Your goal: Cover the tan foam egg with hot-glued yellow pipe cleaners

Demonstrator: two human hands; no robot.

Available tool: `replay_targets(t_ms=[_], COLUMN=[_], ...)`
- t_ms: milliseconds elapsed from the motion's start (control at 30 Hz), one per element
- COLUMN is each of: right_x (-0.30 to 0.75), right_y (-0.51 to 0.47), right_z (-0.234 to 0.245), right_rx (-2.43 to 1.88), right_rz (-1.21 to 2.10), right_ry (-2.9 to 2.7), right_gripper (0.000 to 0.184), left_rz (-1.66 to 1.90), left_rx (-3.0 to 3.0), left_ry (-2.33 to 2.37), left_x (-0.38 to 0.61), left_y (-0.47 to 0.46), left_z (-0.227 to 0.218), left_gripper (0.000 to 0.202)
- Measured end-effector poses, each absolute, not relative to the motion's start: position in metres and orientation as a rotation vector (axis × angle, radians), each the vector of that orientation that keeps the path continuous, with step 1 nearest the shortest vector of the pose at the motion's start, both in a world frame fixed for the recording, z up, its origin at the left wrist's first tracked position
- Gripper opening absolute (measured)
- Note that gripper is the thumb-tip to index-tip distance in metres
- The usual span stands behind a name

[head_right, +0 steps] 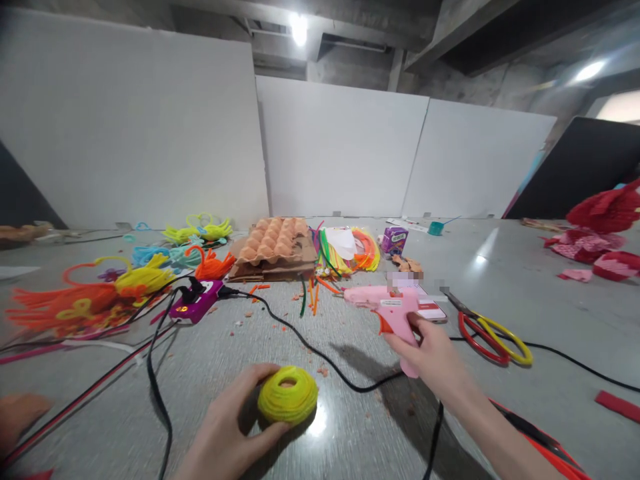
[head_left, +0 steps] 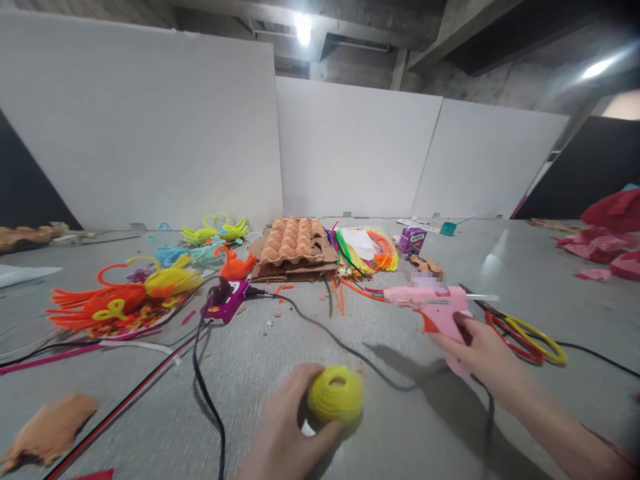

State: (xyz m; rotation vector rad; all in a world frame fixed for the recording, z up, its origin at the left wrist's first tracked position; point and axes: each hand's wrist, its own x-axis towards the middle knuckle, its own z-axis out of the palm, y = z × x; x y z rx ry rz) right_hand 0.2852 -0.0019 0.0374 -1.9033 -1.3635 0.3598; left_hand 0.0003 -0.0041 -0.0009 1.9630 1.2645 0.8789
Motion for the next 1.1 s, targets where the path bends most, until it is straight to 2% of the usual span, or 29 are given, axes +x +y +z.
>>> replay_targets(t_ms=[167,300,400,467,567,633,1100], right_x=[0.273,0.274,0.278,0.277,0.269,0.262,0.248], right_y=[-0.017,-0.027,-0.035,-0.04,-0.044,-0.044,-0.045], right_z=[0.042,0.044,0.034,0.029,0.032,0.04,0.051], right_rx=[-1.579,-1.433,-1.571,-1.63,-1.54,-1.453,-1.465], right_rz=[0.66,0.876,0.806,0.624,0.383,0.351,0.306], right_ry=[-1.345,-1.491,-1.672,-1.791,-1.984,-2.113,-2.319], right_gripper=[0.032,0.043,0.041,0.034,0.021,0.018,0.027], left_rz=[0.905,0.887,0.882,0.876,0.873,0.872,0.924], left_rx=[1.967,1.958,1.963,1.984,2.024,2.044,2.166], left_ry=[1.234,1.206,1.173,1.16,1.143,1.13,1.045], left_x=[0.0,0.0,0.0,0.0,0.0,0.0,-0.002], left_y=[-0.003,-0.004,-0.003,-0.002,-0.002,-0.002,-0.004], left_z=[-0.005,-0.007,-0.007,-0.008,-0.009,-0.01,-0.016], left_gripper=[0.04,0.04,0.04,0.041,0.043,0.042,0.049])
